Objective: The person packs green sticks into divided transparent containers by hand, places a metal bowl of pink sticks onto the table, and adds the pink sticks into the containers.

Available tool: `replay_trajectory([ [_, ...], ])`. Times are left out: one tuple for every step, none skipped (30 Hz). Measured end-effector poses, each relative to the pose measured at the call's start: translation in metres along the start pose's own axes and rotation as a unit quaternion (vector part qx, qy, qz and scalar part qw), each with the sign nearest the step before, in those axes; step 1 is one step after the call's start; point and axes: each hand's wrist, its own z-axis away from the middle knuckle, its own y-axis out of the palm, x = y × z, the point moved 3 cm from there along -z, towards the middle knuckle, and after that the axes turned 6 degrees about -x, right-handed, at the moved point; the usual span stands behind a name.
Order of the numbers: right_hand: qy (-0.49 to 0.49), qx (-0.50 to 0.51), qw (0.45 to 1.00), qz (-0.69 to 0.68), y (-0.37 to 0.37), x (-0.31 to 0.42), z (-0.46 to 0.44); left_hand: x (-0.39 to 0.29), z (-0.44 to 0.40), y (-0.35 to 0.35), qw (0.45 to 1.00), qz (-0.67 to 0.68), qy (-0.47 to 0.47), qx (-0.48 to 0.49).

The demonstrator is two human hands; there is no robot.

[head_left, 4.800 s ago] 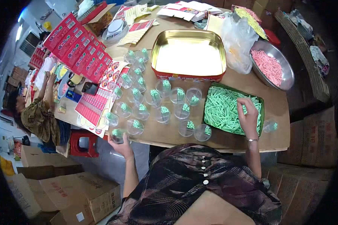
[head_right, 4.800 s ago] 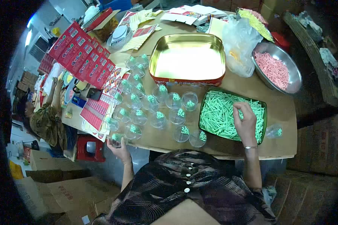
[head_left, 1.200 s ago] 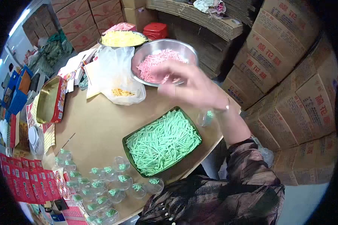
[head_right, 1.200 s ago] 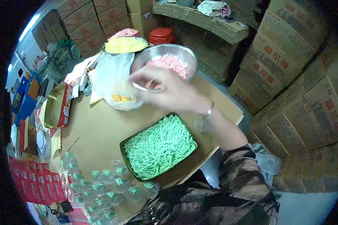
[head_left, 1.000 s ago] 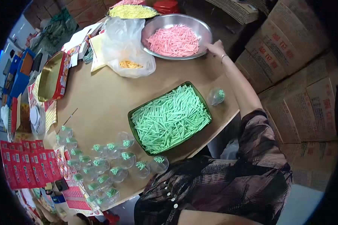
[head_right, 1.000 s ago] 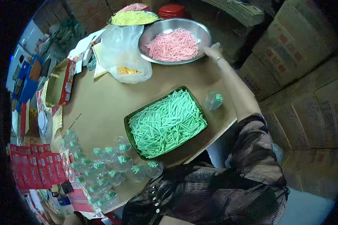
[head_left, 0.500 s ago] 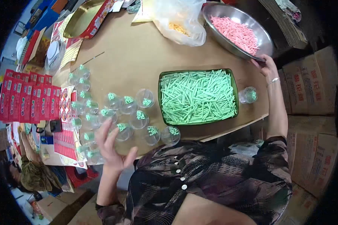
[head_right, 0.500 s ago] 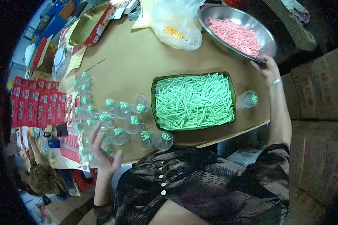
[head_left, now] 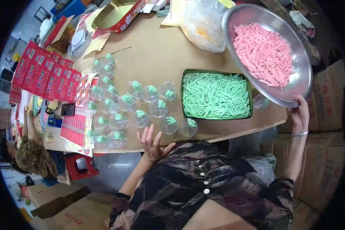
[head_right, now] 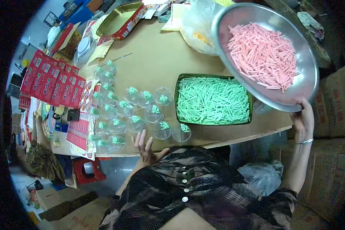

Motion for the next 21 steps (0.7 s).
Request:
replay_trajectory([
  [0.008,0.013,1.0,-0.013,0.008,-0.011,0.002,-0.002,-0.002,0.001,1.0,0.016,0.0,0.0],
  [0.017,0.025,0.999,-0.026,0.019,-0.019,0.007,-0.003,-0.004,0.002,1.0,0.031,0.001,0.003],
  [0.034,0.055,0.998,-0.009,0.044,-0.024,0.019,-0.003,-0.009,0.002,1.0,0.029,0.008,-0.003],
  [0.051,0.085,0.995,0.007,0.076,-0.031,0.032,-0.003,-0.014,0.002,0.999,0.032,0.005,-0.005],
  [0.048,0.087,0.995,0.002,0.106,-0.036,0.04,-0.004,-0.019,-0.001,0.999,0.034,0.001,-0.005],
  [0.07,0.095,0.993,0.003,0.139,-0.043,0.045,-0.004,-0.024,-0.004,0.999,0.037,-0.004,-0.004],
  [0.09,0.103,0.991,0.005,0.172,-0.052,0.048,-0.002,-0.029,-0.006,0.999,0.041,-0.01,-0.004],
  [0.112,0.11,0.988,0.008,0.202,-0.061,0.047,-0.002,-0.032,-0.009,0.999,0.04,-0.006,-0.005],
  [0.134,0.117,0.984,0.012,0.229,-0.07,0.043,-0.002,-0.036,-0.011,0.999,0.04,-0.016,-0.005],
  [0.148,0.144,0.978,-0.006,0.257,-0.088,0.031,-0.001,-0.039,-0.013,0.999,0.041,-0.025,-0.005],
  [0.163,0.171,0.971,-0.024,0.276,-0.104,0.022,-0.001,-0.041,-0.014,0.999,0.04,-0.035,-0.004],
  [0.164,0.172,0.971,-0.025,0.277,-0.107,0.02,0.0,-0.041,-0.016,0.998,0.039,-0.046,-0.001],
  [0.15,0.186,0.971,-0.017,0.278,-0.109,0.019,0.001,-0.039,-0.018,0.998,0.037,-0.046,-0.001],
  [0.135,0.2,0.97,-0.007,0.279,-0.11,0.018,0.003,-0.037,-0.022,0.998,0.031,-0.048,-0.002],
  [0.119,0.214,0.97,0.001,0.28,-0.111,0.017,0.005,-0.035,-0.025,0.998,0.025,-0.049,-0.005],
  [0.103,0.227,0.968,0.011,0.281,-0.112,0.017,0.007,-0.034,-0.027,0.999,0.021,-0.05,-0.007],
  [0.087,0.24,0.967,0.02,0.282,-0.113,0.016,0.009,-0.033,-0.029,0.998,0.016,-0.052,-0.008],
  [0.071,0.251,0.965,0.03,0.283,-0.114,0.016,0.011,-0.034,-0.029,0.998,0.017,-0.052,-0.009],
  [0.054,0.262,0.963,0.039,0.284,-0.114,0.015,0.015,-0.036,-0.03,0.998,0.015,-0.057,-0.01],
  [0.038,0.269,0.961,0.048,0.285,-0.115,0.014,0.018,-0.038,-0.031,0.998,0.015,-0.062,-0.01],
  [0.023,0.274,0.96,0.058,0.285,-0.115,0.014,0.021,-0.04,-0.031,0.998,0.018,-0.066,-0.008],
])
